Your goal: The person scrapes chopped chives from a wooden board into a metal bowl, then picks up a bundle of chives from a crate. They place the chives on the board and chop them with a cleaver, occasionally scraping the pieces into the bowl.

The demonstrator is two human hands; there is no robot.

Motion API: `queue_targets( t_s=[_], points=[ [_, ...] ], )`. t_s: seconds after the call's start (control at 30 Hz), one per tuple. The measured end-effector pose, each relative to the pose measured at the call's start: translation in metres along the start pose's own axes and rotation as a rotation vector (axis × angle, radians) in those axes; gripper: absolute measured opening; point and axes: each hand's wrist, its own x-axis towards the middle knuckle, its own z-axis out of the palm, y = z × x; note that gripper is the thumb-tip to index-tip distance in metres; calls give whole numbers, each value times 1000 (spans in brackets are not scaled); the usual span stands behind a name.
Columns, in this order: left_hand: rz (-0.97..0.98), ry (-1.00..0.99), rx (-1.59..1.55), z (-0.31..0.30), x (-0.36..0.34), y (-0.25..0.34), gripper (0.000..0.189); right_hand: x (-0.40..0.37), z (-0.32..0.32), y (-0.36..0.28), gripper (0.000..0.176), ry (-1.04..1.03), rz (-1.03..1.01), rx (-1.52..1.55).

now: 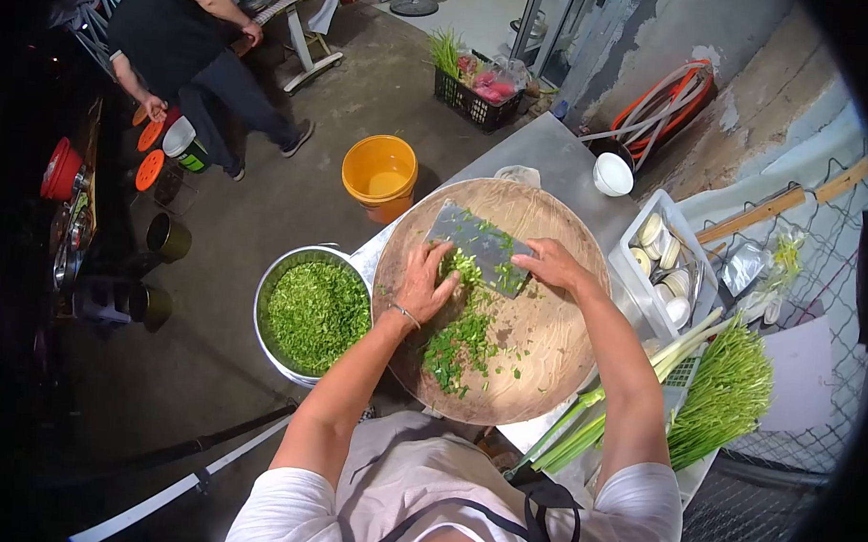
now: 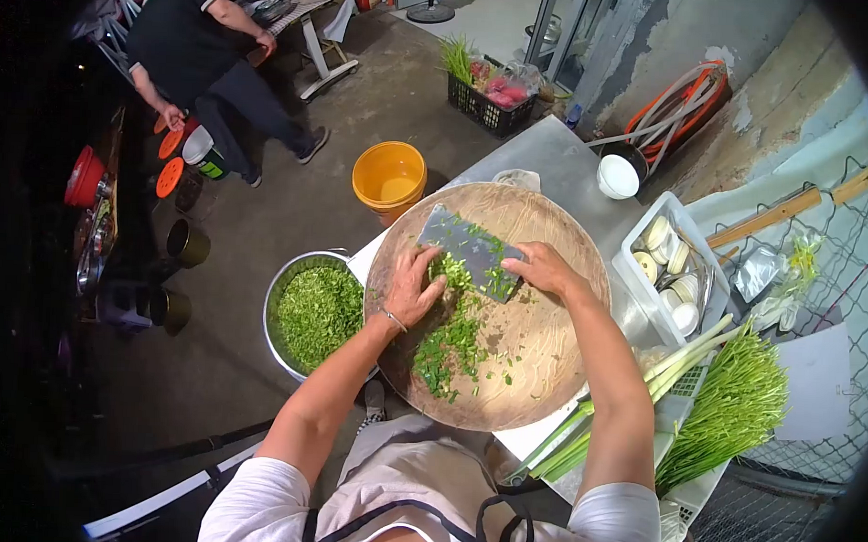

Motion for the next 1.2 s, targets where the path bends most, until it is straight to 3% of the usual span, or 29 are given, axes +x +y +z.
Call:
queue_targets(
  t_s=[0.1, 0.23, 0.33, 0.4, 0.5, 0.53, 0.7, 0.97, 1.2],
  points=[
    [-42, -40, -18, -2, -41, 19, 57, -17, 25, 14, 42, 69, -227, -69],
    [-37, -143, -59, -8, -85, 44, 58, -69, 41, 13, 43, 38, -79, -179],
    [83, -142, -57, -15, -96, 45, 60, -120, 52, 19, 40, 103, 30, -1],
    [152, -93, 31, -28, -88, 42, 62, -158, 65, 33, 36, 238, 121, 176],
    [43, 19, 230, -26, -83, 19, 70, -215, 84, 61, 29, 453, 371, 353],
    [12, -8, 227, -23, -83, 12, 75, -232, 91, 70, 27, 524, 473, 398],
    [77, -130, 157, -2, -94, 40, 81, -288, 147, 100, 26, 738, 586, 564],
    [111, -122, 138, 13, -107, 51, 81, -251, 227, 25, 30, 747, 559, 617],
    [76, -88, -21, 10, -113, 46, 69, -180, 287, -74, 29, 662, 556, 567]
  ],
)
